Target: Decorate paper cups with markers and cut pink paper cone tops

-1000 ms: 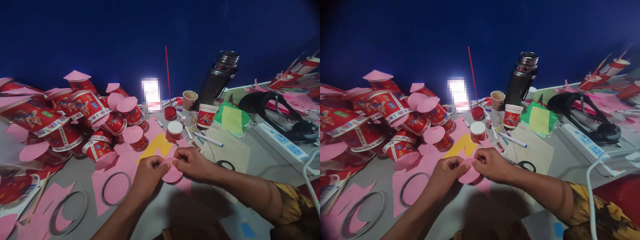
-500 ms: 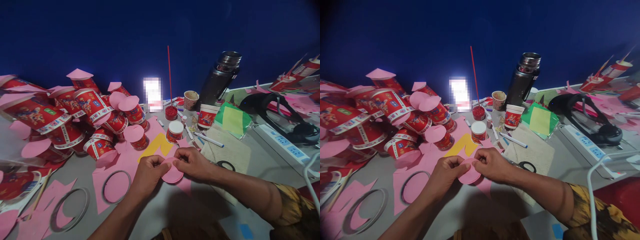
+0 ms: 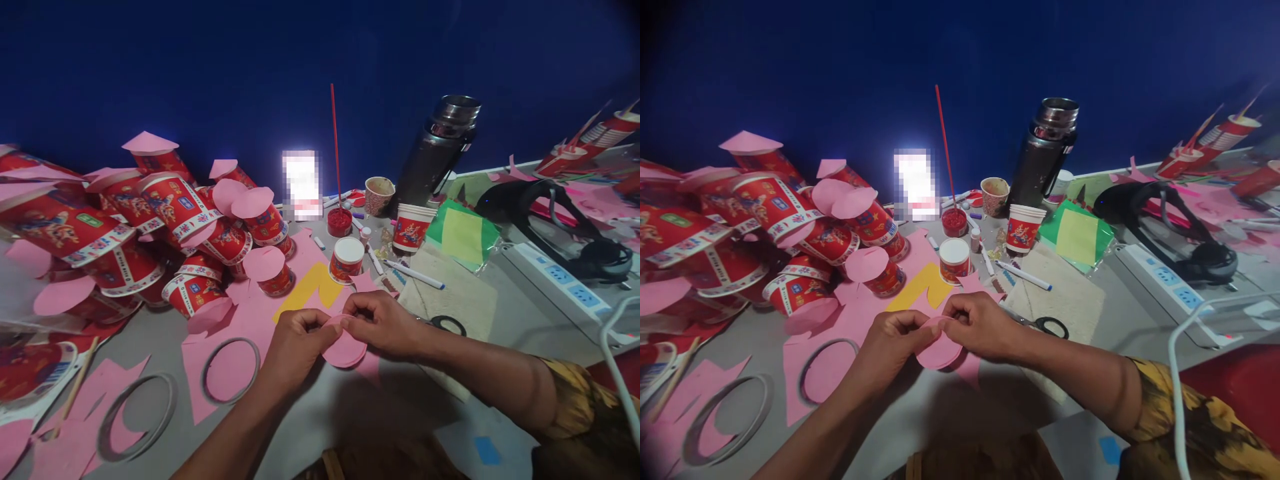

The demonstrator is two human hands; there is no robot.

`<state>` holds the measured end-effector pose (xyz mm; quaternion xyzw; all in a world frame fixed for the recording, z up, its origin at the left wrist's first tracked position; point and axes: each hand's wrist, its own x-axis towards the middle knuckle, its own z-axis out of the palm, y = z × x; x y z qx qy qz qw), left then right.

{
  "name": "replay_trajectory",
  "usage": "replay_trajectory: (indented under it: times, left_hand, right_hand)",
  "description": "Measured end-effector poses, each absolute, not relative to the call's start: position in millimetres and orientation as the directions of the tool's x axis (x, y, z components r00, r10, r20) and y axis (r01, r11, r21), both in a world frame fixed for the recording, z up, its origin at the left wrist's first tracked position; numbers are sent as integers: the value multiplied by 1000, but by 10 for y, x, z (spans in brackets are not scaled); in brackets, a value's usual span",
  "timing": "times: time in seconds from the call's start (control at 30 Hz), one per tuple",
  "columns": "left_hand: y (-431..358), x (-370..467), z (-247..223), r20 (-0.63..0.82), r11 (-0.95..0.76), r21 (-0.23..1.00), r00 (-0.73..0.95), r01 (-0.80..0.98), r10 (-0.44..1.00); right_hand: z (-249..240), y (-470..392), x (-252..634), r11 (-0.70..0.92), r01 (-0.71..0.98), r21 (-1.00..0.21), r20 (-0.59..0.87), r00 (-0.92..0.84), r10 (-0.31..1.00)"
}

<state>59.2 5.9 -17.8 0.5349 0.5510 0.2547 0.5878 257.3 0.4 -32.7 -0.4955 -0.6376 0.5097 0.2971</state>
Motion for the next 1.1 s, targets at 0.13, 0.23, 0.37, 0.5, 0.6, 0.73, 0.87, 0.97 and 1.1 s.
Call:
replay_trajectory:
  times: [0.13,0.23,0.37,0.5,0.6,0.73,0.87,0.97,1.1]
  left_hand:
    - [53,599,-197,-353,281,924,298,259,887]
    - [62,599,-172,-294,239,947,279,214,914]
    - [59,597,-119,-283,250,956,265,151,922]
    - [32,606,-109,-365,349,931,330,109,870]
    - [25,618,-141,-414,407,909,332,94,848]
    - [42,614,-207,-381,372,924,263,82,887]
    - [60,586,-226,-291,266,954,226,137,929]
    - [61,560,-198,-316,304,949,283,86,906]
    - [63,552,-166,-400,417,909,327,19,856]
  right_hand:
    - [-321,13,2574,48,339,-939,-64,-310,948]
    - [-314,21,2574,75,336,-939,-25,-285,958]
    - [-315,20,2582,122,346,-930,32,-253,967]
    - [-332,19,2584,194,391,-900,111,-225,968]
    - [-350,17,2568,181,394,-901,92,-234,968]
    - [-385,20,2547,64,327,-943,-8,-213,977]
    - [-397,47,2552,16,329,-944,-49,-186,981]
    - [-382,57,2557,24,342,-939,-45,-193,980]
    - [-387,42,2543,66,346,-936,9,-165,986]
